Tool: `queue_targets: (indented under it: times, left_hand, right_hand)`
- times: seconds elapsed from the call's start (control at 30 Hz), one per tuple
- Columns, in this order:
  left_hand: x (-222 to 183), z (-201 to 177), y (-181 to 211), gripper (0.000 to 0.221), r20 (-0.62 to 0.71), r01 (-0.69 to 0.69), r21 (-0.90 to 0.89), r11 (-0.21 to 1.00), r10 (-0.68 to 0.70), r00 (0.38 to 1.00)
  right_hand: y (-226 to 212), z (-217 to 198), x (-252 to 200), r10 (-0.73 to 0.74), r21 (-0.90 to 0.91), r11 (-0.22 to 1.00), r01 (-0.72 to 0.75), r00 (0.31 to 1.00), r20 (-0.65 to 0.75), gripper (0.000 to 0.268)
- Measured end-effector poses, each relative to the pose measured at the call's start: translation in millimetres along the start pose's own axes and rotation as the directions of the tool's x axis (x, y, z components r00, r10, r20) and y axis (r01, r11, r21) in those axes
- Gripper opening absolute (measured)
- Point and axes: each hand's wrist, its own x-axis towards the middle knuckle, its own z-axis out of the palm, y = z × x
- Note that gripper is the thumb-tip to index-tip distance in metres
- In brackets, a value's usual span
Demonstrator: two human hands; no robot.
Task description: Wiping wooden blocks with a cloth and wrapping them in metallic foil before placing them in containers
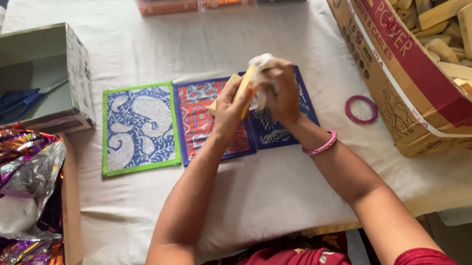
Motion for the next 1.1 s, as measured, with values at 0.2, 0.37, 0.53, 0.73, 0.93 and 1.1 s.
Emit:
queue_targets:
  times: [0.2, 0.37, 0.53, 0.73, 0.93, 1.1]
  left_hand:
    - [-10, 38, 69, 0.045, -0.070, -0.031, -0.281, 0.959, 0.012, 0.997]
    - [-13, 27, 53, 0.045, -0.091, 0.141, -0.250, 0.958, -0.168, 0.982]
    - [-12, 26, 54, 0.049, -0.018, 0.154, -0.293, 0.944, -0.166, 0.986]
    - [-18, 40, 70, 0.051, 0.048, 0.116, -0.075, 0.990, -0.113, 0.993]
    - [-16, 34, 62, 0.070, 0.026, 0.003, 0.311, 0.950, -0.011, 1.000]
    - [-12, 12, 18, 0.042, -0.067, 0.064, -0.135, 0.989, -0.073, 0.995]
  right_hand:
    - [-13, 0, -12, -0.355, 0.111, 0.935, 0.337, 0.903, 0.244, 0.028]
    - [6, 11, -19, -0.118, 0.001, 0.993, 0.119, 0.985, 0.129, 0.029]
    - [5, 6, -22, -0.365, 0.012, 0.925, 0.380, 0.878, 0.311, 0.025]
    - [9, -1, -14, -0.141, -0.019, 0.989, 0.145, 0.980, 0.142, 0.029]
    - [12, 3, -5, 0.194, 0.007, 0.981, -0.194, 0.981, -0.012, 0.029]
    - [-12, 4, -15, -0.294, 0.143, 0.952, 0.271, 0.940, 0.171, 0.045]
